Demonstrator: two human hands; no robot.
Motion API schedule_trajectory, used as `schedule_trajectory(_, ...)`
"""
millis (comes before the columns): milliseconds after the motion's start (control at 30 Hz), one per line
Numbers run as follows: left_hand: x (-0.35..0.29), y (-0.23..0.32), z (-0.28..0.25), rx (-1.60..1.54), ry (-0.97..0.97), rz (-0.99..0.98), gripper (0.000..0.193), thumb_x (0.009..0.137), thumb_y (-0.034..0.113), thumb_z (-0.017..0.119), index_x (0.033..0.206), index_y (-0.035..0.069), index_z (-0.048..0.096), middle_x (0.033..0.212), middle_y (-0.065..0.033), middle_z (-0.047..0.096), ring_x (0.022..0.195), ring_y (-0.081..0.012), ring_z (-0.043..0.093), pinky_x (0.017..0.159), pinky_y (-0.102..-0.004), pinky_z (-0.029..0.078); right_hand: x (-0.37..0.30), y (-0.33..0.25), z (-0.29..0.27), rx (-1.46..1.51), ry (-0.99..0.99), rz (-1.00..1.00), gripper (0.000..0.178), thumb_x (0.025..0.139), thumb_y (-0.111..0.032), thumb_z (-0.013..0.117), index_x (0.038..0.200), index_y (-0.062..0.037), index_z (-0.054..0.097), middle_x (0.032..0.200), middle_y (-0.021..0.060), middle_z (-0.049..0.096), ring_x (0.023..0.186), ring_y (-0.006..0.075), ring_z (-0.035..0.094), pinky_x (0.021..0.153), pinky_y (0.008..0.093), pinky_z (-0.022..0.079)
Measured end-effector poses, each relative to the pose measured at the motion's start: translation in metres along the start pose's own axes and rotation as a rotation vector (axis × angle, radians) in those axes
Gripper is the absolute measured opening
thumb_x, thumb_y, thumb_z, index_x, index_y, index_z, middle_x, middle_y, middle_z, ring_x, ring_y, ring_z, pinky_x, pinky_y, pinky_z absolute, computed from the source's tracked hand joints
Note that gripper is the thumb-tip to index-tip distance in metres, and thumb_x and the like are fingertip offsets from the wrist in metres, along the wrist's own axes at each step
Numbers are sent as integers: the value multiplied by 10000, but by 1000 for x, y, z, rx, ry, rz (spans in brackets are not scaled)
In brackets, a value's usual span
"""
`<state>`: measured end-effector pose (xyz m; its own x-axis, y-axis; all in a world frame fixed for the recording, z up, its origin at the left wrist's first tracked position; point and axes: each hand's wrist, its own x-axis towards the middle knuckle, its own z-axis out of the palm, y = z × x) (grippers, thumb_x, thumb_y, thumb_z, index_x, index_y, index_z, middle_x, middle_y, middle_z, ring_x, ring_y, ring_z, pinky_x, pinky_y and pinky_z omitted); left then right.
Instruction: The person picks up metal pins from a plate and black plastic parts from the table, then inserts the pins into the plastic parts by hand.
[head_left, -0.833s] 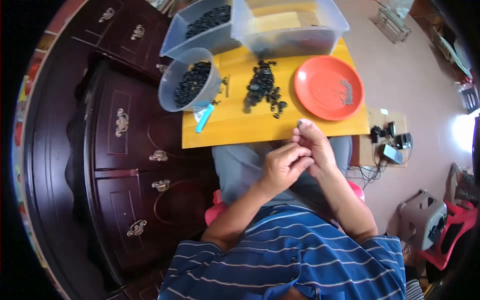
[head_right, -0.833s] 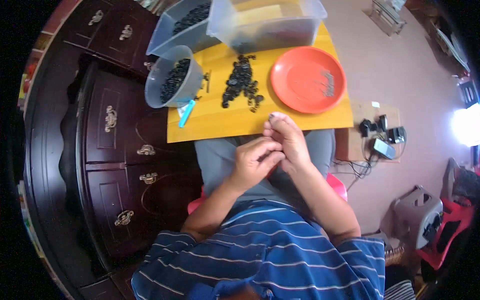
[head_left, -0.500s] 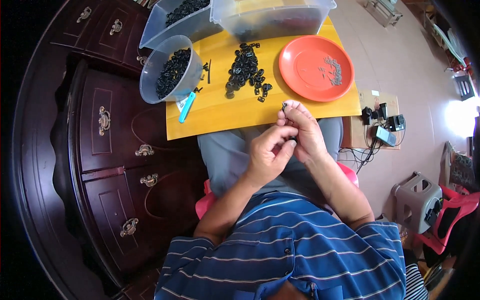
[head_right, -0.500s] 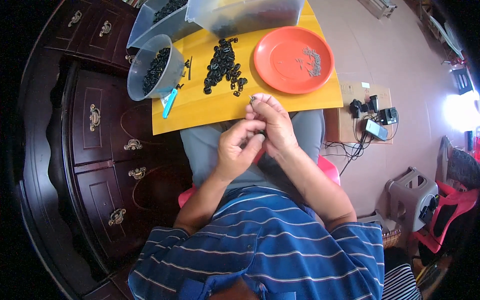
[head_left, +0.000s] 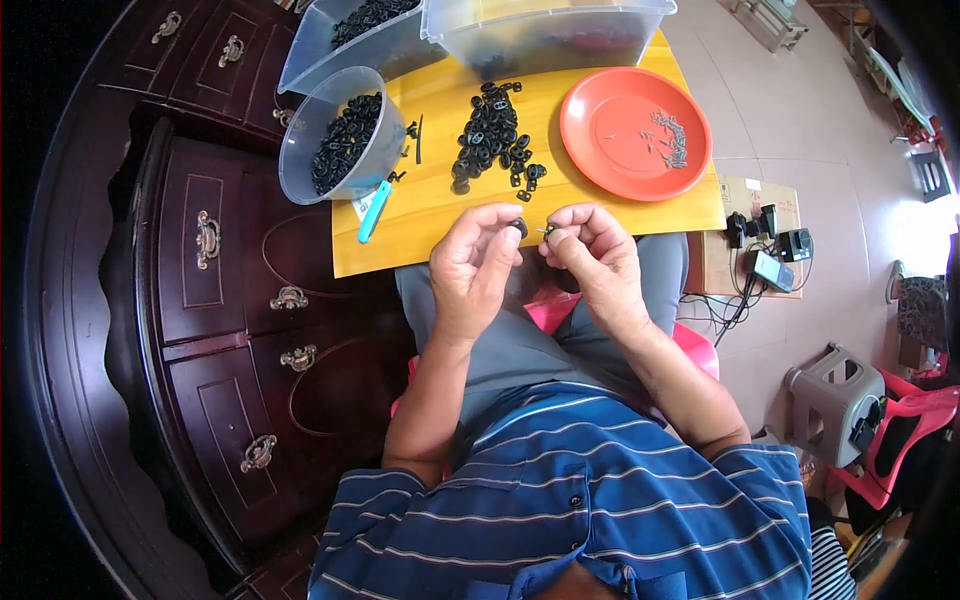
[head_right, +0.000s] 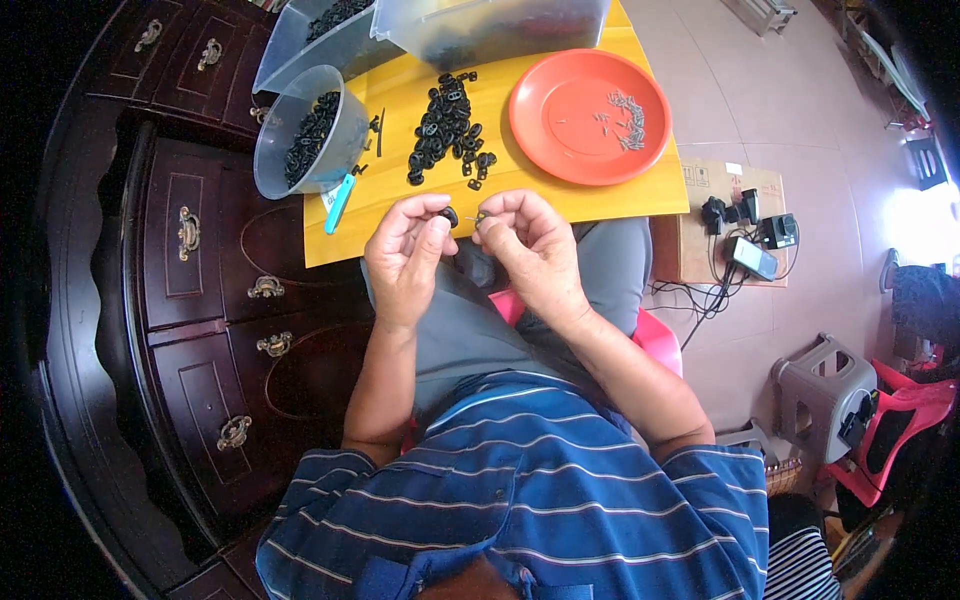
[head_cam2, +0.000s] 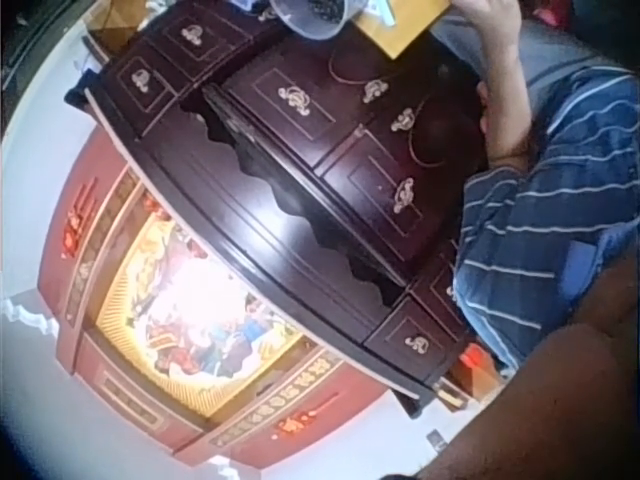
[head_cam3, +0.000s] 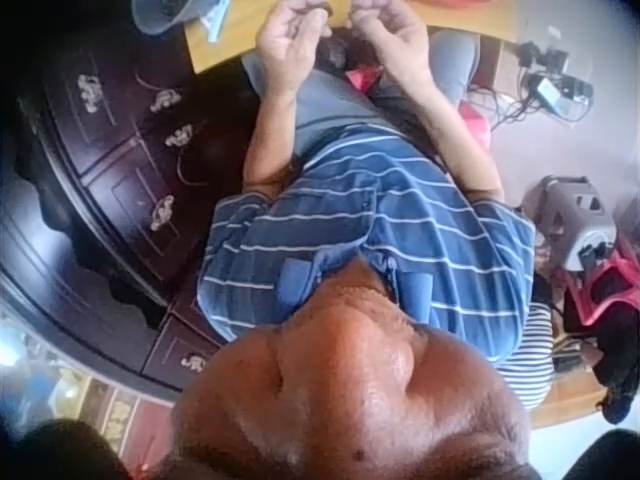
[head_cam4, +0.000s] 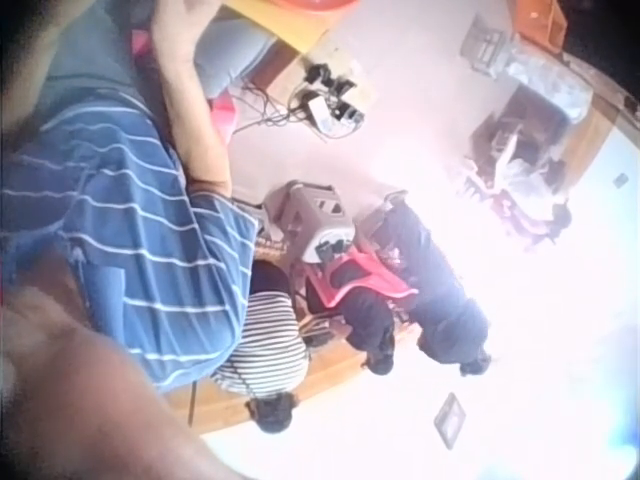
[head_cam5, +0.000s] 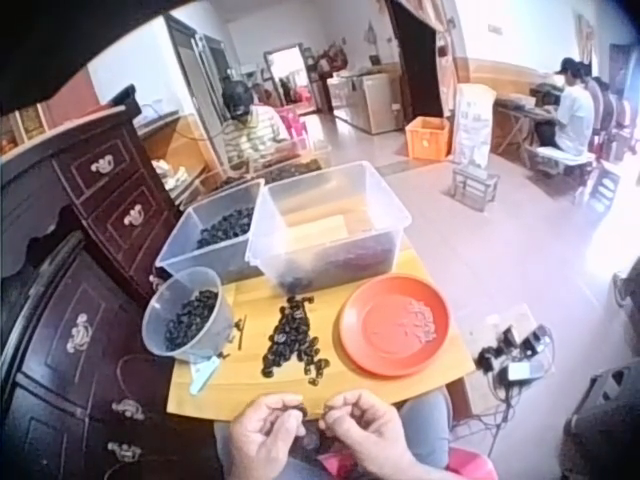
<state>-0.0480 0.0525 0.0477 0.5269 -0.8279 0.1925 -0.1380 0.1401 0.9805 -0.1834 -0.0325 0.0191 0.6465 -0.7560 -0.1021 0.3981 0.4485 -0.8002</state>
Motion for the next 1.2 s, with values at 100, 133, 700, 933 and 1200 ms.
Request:
schedule_trajectory(100, -1, 0, -1, 58, -29, -16, 221, 993, 67, 618, 1188, -33, 645, 951, -19, 643, 719, -50, 579, 679, -187, 487, 0, 0, -1, -35, 1, 9, 147, 970, -61, 633, 1103, -4, 605, 905, 8, 662, 832, 65, 631, 790, 217, 509)
schedule_trajectory(133, 0, -1, -2, 57, -30, -15, 221, 993, 67, 618, 1188, -33, 645, 951, -19, 643, 719, -50, 579, 679, -187, 487, 0, 0, -1, -47, 3, 17, 152, 969, -65, 638, 1103, -1, 607, 900, 6, 663, 829, 62, 629, 785, 214, 505)
schedule_trajectory(700, 3, -2, -4, 168, -103, 56, 218, 997, 78, 608, 1178, -27, 668, 965, -27, 611, 722, -63, 571, 662, -198, 484, 2, 1, -1, -91, -11, 22, 147, 964, -65, 641, 1093, 0, 616, 856, -5, 660, 788, 46, 609, 736, 201, 491)
schedule_trajectory(933, 6, 0, -4, 189, -132, 72, 206, 993, 69, 604, 1157, -27, 683, 962, -38, 610, 722, -69, 568, 663, -202, 481, 3, 2, -3, -114, -33, 16, 145, 961, -59, 637, 1090, 5, 617, 863, -2, 664, 794, 51, 617, 743, 205, 498)
schedule_trajectory(1200, 14, -1, -8, 254, -203, 95, 173, 960, 31, 590, 1079, -31, 700, 940, -105, 677, 789, -149, 654, 699, -263, 527, 3, 1, -2, -53, -51, 69, 160, 970, -77, 649, 1101, 6, 609, 902, 30, 691, 814, 70, 640, 752, 222, 517)
